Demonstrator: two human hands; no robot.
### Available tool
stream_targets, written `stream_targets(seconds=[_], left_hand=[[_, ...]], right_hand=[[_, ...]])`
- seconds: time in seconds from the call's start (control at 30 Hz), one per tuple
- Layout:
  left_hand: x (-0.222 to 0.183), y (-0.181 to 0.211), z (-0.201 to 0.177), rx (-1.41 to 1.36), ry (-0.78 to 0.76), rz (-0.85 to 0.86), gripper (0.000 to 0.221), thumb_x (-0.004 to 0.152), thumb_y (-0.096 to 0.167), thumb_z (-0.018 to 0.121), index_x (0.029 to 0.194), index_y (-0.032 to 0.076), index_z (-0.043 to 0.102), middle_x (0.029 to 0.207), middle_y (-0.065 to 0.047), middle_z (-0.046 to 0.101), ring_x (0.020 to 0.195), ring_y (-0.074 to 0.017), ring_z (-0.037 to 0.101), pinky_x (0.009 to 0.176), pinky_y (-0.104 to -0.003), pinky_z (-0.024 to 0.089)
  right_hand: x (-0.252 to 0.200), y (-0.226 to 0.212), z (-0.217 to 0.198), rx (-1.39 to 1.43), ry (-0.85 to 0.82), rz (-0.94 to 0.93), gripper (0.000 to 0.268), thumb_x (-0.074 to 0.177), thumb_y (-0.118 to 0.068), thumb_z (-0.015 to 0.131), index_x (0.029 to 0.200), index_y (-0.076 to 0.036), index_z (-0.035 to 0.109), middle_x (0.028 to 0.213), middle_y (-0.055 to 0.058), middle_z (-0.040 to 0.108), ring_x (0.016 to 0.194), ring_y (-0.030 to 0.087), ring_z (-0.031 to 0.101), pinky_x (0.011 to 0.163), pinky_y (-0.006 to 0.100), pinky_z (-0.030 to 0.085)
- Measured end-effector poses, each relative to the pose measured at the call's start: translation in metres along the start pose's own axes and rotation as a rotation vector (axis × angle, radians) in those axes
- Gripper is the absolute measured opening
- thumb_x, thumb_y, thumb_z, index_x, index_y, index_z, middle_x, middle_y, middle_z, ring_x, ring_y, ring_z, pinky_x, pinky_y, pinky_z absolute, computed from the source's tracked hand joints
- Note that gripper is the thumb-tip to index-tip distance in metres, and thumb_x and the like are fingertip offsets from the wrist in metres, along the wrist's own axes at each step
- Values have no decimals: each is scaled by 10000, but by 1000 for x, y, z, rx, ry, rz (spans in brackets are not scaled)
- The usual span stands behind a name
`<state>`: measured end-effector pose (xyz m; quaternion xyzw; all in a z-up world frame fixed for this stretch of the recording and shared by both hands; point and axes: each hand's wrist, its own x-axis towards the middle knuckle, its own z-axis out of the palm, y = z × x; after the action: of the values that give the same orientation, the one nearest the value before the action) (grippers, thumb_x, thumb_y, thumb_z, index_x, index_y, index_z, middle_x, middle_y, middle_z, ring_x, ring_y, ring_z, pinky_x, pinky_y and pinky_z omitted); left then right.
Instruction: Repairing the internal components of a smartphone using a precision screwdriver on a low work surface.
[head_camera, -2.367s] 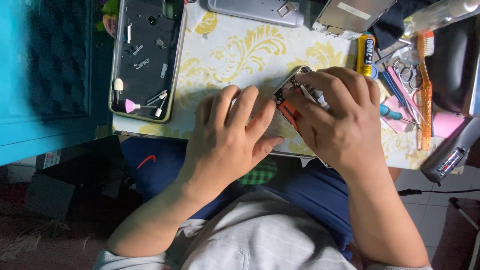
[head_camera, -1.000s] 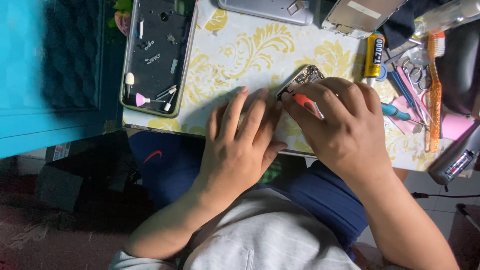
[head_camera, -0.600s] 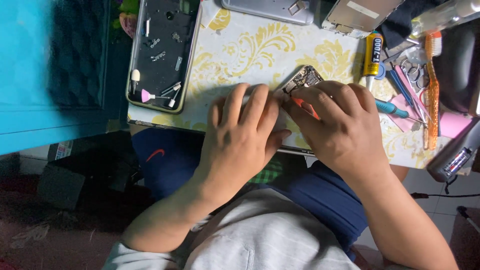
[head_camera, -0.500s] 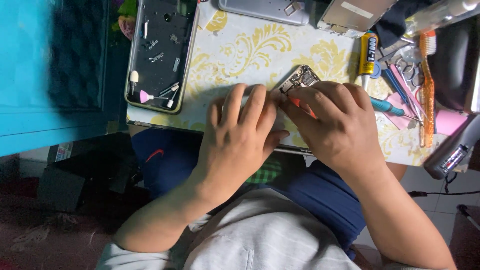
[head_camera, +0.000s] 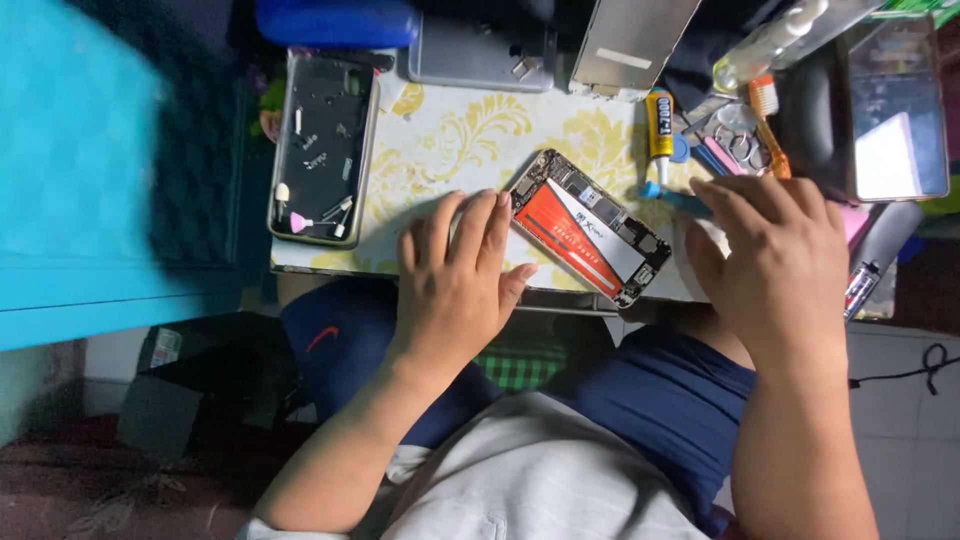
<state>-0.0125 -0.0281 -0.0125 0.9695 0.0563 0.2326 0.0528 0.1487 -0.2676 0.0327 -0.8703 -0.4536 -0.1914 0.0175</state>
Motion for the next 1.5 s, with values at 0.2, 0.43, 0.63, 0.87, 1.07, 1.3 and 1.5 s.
stream_targets(seconds=[0.2,0.43,0.63,0.87,1.07,1.3,1.5], left_hand=[[8,2,-7,16,-40,-53,596,1018,507,489,1397,55,579,1378,-74,591,1266,-312,529,898,-495,416],[36,-3,-6,-96,-60,-38,712,929,574,691,1447,102,563,1164,-40,661,1087,-267,576,861,-426,457],[68,-20,10,-61,-46,-55,657,1010,532,486,1452,48,540,1153,-122,649,1004,-296,575,840,-426,455],[100,-39,21,122,-14,-104,375,912,227,657,1271,123,696,1212,-34,620,1147,-298,529,871,-499,418],[103,-38,17,158,-33,-75,436,886,197,678,1322,204,696,1330,-109,557,1275,-354,484,876,-512,432],[103,-35,18,153,-3,-64,426,860,158,672,1279,215,716,1356,-118,543,1319,-359,467,895,-558,434],[102,-37,18,146,-55,-74,419,893,182,672,1303,245,725,1380,-122,524,1331,-384,439,944,-587,409]], right_hand=[[-7,4,8,88,12,3,203,1038,-91,736,1225,-147,789,1198,13,751,985,285,645,839,413,507],[-13,-12,17,709,365,139,161,1083,83,650,1231,59,592,1214,262,671,1133,400,672,999,489,517],[-16,-17,35,1261,464,353,141,1159,-65,401,1222,-47,277,1184,363,608,1148,442,685,936,479,598],[-23,-8,39,1465,390,427,121,1167,-112,342,1264,-90,273,1211,395,615,1051,459,716,821,424,628],[-25,-9,40,1477,412,451,151,1166,-152,363,1268,-86,273,1144,354,613,1132,427,702,865,447,648],[-29,-8,41,1484,399,445,139,1163,-91,355,1274,-98,272,1180,338,627,1166,397,696,865,409,640],[-25,-10,39,1497,418,412,127,1170,-102,354,1272,-107,280,1148,325,616,1133,401,693,942,493,651]])
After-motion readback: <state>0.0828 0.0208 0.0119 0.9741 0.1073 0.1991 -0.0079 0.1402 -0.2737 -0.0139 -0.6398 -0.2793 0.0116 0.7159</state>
